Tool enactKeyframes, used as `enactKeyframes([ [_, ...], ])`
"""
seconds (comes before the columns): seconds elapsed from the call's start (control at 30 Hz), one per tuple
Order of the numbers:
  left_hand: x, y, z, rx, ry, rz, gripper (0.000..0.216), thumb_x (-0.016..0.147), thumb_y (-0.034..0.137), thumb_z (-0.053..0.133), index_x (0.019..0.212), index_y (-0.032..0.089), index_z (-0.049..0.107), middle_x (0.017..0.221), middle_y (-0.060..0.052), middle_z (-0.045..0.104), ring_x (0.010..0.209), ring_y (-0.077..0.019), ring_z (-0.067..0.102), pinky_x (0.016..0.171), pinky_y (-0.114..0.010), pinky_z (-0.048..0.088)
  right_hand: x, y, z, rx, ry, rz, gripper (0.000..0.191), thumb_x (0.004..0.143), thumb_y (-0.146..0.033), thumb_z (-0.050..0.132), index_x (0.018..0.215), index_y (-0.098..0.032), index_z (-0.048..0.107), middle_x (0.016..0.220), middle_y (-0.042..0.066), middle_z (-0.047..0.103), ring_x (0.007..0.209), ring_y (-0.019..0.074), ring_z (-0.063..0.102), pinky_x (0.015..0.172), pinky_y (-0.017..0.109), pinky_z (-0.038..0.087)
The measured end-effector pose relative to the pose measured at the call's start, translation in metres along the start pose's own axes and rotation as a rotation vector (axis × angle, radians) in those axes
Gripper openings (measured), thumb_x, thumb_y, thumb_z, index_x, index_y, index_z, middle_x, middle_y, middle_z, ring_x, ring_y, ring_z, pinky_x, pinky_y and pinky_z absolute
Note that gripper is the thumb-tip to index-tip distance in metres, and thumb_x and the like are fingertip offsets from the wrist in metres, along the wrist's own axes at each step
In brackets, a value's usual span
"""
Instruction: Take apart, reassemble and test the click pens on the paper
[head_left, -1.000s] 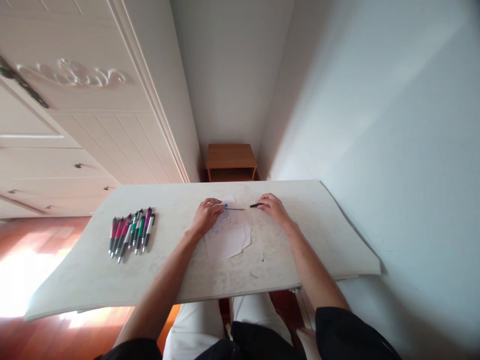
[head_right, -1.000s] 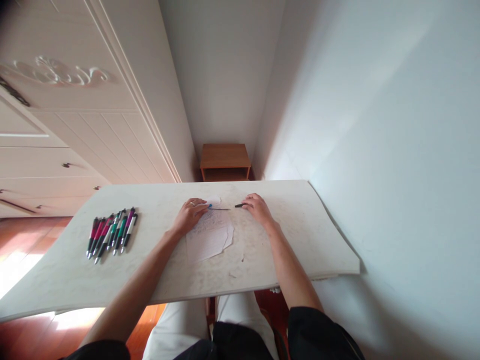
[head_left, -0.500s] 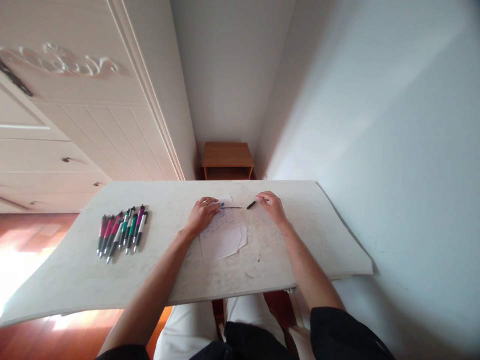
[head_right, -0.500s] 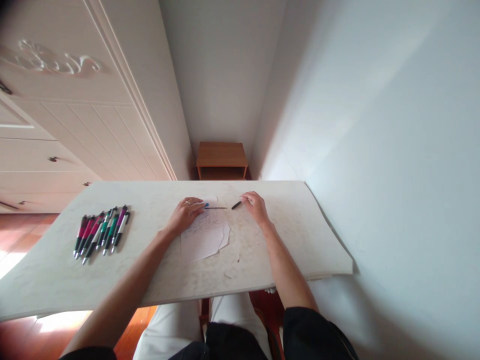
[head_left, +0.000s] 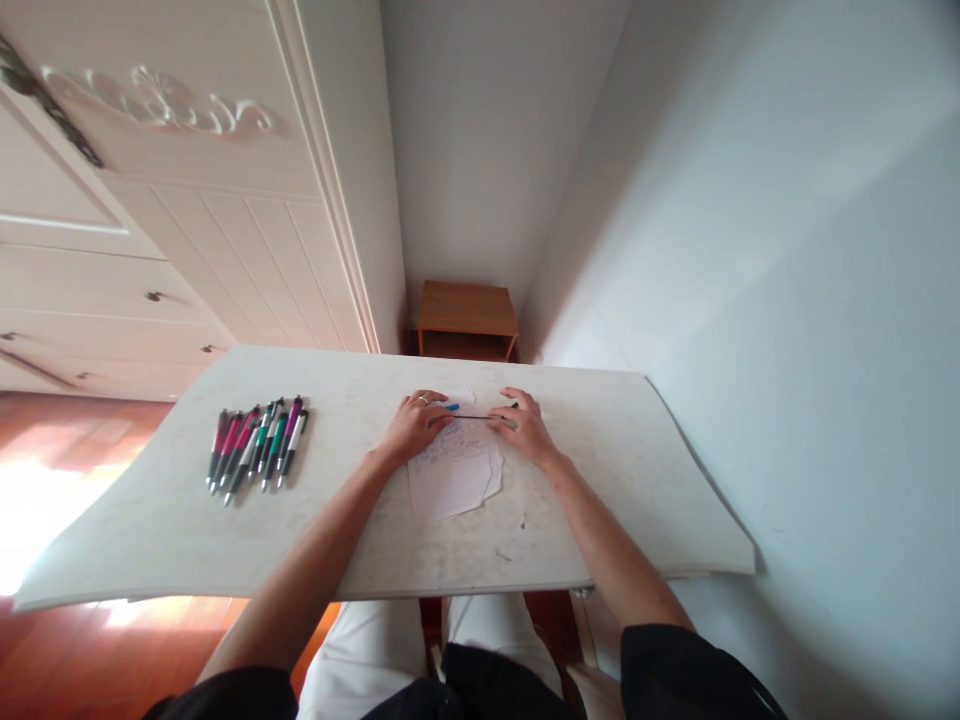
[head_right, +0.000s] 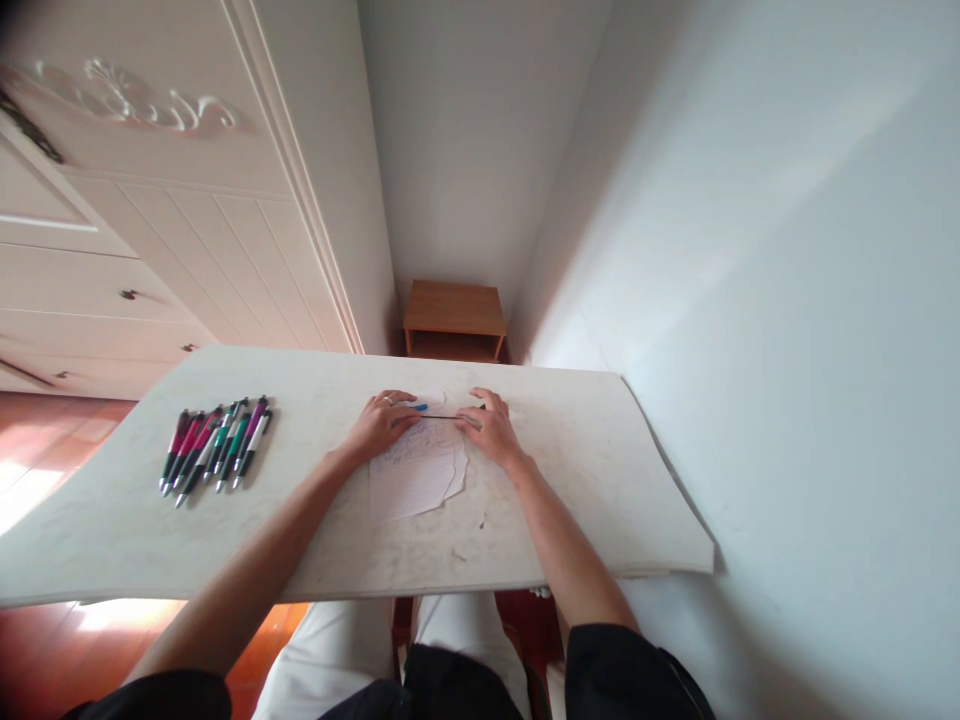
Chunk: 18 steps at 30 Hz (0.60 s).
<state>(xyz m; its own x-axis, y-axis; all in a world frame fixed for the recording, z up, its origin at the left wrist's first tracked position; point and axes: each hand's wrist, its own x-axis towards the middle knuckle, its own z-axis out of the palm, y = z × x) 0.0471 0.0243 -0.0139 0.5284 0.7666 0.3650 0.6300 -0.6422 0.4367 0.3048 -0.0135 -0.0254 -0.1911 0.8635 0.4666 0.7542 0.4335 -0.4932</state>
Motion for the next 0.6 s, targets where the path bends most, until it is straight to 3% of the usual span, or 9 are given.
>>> enactKeyframes([
  [0.6, 0.000, -0.001, -0.002, -0.032, -0.020, -0.005, 0.019, 0.088, 0.034, 0.059, 0.091, 0.028, 0.076, 0.116, -0.006, 0.068, 0.111, -0.0262, 0.056, 0.095, -0.046, 0.042, 0.007, -0.011, -0.004, -0.095, -0.100, -0.040, 0.013, 0.089, -0.023, 0.060, 0.084, -0.020, 0.071, 0.134, 0.013, 0.052, 0.124, 0.0292, 0.046, 0.100, 0.051, 0.039],
])
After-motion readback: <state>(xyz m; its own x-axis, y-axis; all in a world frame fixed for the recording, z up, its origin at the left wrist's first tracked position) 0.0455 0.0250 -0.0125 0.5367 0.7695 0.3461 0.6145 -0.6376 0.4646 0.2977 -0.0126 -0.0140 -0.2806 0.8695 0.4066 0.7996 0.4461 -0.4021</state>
